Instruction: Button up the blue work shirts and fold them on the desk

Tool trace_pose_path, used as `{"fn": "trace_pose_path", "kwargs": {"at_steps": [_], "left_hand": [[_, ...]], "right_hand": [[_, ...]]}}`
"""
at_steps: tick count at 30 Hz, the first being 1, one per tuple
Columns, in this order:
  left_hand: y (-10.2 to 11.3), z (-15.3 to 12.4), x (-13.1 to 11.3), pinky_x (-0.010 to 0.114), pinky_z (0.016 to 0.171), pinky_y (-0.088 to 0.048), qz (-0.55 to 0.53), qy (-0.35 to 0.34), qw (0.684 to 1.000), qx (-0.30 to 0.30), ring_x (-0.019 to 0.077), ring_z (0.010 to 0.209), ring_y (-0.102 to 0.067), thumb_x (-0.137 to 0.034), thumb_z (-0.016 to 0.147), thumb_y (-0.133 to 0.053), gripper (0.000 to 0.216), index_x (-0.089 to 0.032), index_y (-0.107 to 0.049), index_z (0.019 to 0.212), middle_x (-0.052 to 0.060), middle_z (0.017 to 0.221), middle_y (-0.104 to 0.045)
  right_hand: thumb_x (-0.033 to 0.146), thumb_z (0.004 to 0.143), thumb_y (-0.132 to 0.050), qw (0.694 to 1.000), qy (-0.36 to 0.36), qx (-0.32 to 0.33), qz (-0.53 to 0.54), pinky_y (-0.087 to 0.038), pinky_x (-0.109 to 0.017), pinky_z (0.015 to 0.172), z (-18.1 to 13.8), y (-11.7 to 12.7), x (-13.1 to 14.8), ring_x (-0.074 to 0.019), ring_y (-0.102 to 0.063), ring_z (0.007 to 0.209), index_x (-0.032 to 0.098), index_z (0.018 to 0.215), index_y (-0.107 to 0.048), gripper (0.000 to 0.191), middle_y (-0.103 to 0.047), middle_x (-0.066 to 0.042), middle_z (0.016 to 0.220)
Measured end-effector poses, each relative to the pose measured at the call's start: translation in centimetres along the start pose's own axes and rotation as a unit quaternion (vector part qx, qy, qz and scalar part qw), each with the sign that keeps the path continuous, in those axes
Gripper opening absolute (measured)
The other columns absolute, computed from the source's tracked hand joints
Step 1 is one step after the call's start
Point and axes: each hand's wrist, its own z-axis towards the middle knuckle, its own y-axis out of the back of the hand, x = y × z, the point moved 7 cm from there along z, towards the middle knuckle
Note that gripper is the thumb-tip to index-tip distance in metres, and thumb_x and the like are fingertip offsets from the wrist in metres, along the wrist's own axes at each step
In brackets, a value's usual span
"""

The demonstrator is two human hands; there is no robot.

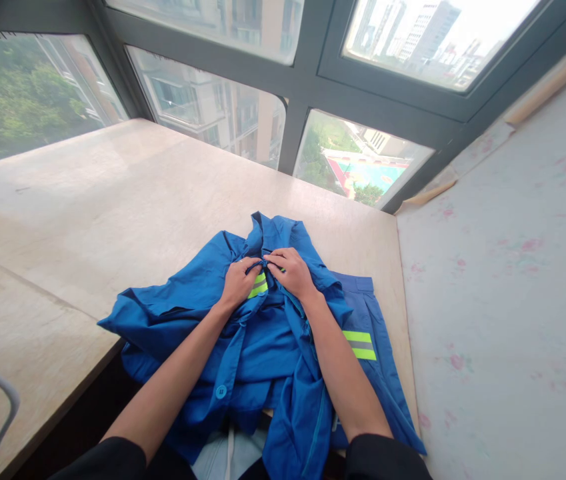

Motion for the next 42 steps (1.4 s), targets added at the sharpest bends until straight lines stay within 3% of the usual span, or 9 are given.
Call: {"fn": "trace_pose_path", "kwargs": {"at_steps": [5,17,27,33,38,42], "left_hand": [[-0.1,0.0,0.1,0.030,0.091,-0.050,-0.006,0.003,1.000,0.012,0.0190,0.095,-0.068,-0.018,0.088,-0.054,0.024,-0.020,-0.074,0.100,0.004,0.101,-0.076],[-0.4,0.1,0.4,0.032,0.091,-0.050,-0.001,0.002,1.000,0.017,0.0202,0.094,-0.068,-0.018,0.086,-0.055,0.024,-0.021,-0.076,0.098,0.004,0.098,-0.076],[-0.5,0.3,0.7,0.033,0.092,-0.048,-0.014,0.019,0.998,0.052,0.0203,0.092,-0.068,-0.020,0.083,-0.057,0.022,-0.021,-0.076,0.094,0.003,0.096,-0.076],[-0.5,0.3,0.2,0.032,0.093,-0.046,-0.021,0.025,0.997,0.073,0.0193,0.092,-0.067,-0.022,0.083,-0.055,0.021,-0.022,-0.075,0.091,0.001,0.093,-0.076],[0.2,0.1,-0.3,0.029,0.085,-0.047,-0.070,0.032,0.996,0.041,0.0179,0.082,-0.064,-0.024,0.082,-0.051,0.019,-0.021,-0.069,0.082,0.000,0.081,-0.072],[1.2,-0.2,-0.1,0.025,0.069,-0.046,-0.152,0.063,0.986,-0.019,0.0149,0.068,-0.055,-0.024,0.081,-0.046,0.013,-0.020,-0.055,0.072,-0.002,0.066,-0.058]], "right_hand": [[0.026,0.090,-0.064,1.000,-0.008,0.002,0.006,-0.051,-0.039,0.089,-0.1,-0.1,-0.2,-0.0225,-0.061,0.097,0.026,0.110,-0.074,0.022,-0.071,-0.006,0.100],[0.014,0.090,-0.061,0.999,-0.015,-0.002,0.044,-0.054,-0.038,0.084,-0.3,-0.4,-1.1,-0.0218,-0.067,0.090,0.025,0.104,-0.076,0.023,-0.076,-0.005,0.095],[0.016,0.091,-0.060,0.996,-0.005,0.047,0.077,-0.053,-0.036,0.084,-0.2,-0.3,-1.3,-0.0210,-0.067,0.089,0.025,0.104,-0.075,0.023,-0.076,-0.005,0.097],[0.018,0.091,-0.059,0.996,0.002,0.019,0.083,-0.051,-0.034,0.082,-0.4,0.1,-0.8,-0.0200,-0.066,0.086,0.023,0.095,-0.075,0.017,-0.075,-0.005,0.090],[0.029,0.092,-0.058,0.992,-0.063,-0.009,0.107,-0.049,-0.034,0.083,-0.5,0.4,-1.4,-0.0204,-0.064,0.087,0.021,0.091,-0.070,0.014,-0.071,-0.005,0.090],[0.037,0.092,-0.053,0.969,-0.168,-0.102,0.149,-0.048,-0.030,0.074,-1.4,1.2,-3.3,-0.0170,-0.058,0.076,0.020,0.092,-0.062,0.019,-0.063,-0.001,0.083]]}}
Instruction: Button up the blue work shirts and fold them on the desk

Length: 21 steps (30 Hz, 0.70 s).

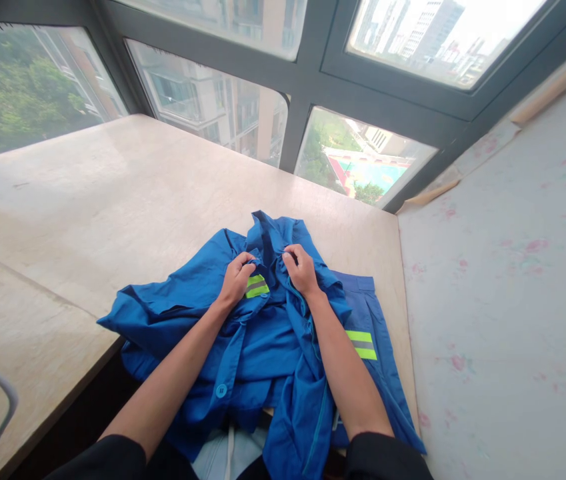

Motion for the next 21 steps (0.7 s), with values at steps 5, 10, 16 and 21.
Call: {"fn": "trace_pose_path", "kwargs": {"at_steps": [5,10,16,21], "left_hand": [[1.0,-0.3,0.1,0.024,0.067,-0.047,-0.034,0.014,0.997,-0.065,0.0134,0.069,-0.053,-0.043,0.086,-0.050,0.026,-0.021,-0.044,0.073,-0.002,0.070,-0.053],[-0.1,-0.3,0.3,0.030,0.074,-0.049,0.101,0.005,0.995,-0.017,0.0185,0.074,-0.061,-0.048,0.076,-0.069,0.061,-0.021,-0.050,0.127,0.000,0.083,-0.061],[-0.8,-1.7,0.2,0.050,0.105,-0.038,0.321,-0.054,0.942,0.077,0.0368,0.126,-0.051,-0.057,0.070,-0.071,0.092,-0.017,-0.040,0.146,0.021,0.135,-0.054],[-0.3,-5.4,0.4,0.060,0.118,-0.009,0.387,-0.036,0.891,0.234,0.0414,0.149,-0.011,-0.062,0.046,-0.081,0.131,-0.022,-0.022,0.156,0.019,0.161,-0.023]], "right_hand": [[0.044,0.087,-0.054,0.968,-0.123,-0.165,0.143,-0.045,-0.025,0.062,-0.2,2.4,-4.1,-0.0128,-0.048,0.060,0.022,0.086,-0.055,0.022,-0.050,0.005,0.066],[0.051,0.076,-0.058,0.902,-0.206,-0.281,0.256,-0.052,-0.028,0.072,-0.1,5.1,-8.1,-0.0150,-0.058,0.069,0.023,0.074,-0.057,0.029,-0.060,0.005,0.065],[0.061,0.070,-0.060,0.892,-0.228,-0.217,0.325,-0.059,-0.037,0.072,0.2,5.2,-8.6,-0.0182,-0.062,0.057,0.025,0.055,-0.051,0.040,-0.060,0.004,0.051],[0.060,0.072,-0.062,0.856,-0.265,-0.163,0.413,-0.060,-0.036,0.075,0.0,3.8,-7.6,-0.0182,-0.063,0.057,0.027,0.048,-0.045,0.044,-0.061,0.004,0.048]]}}
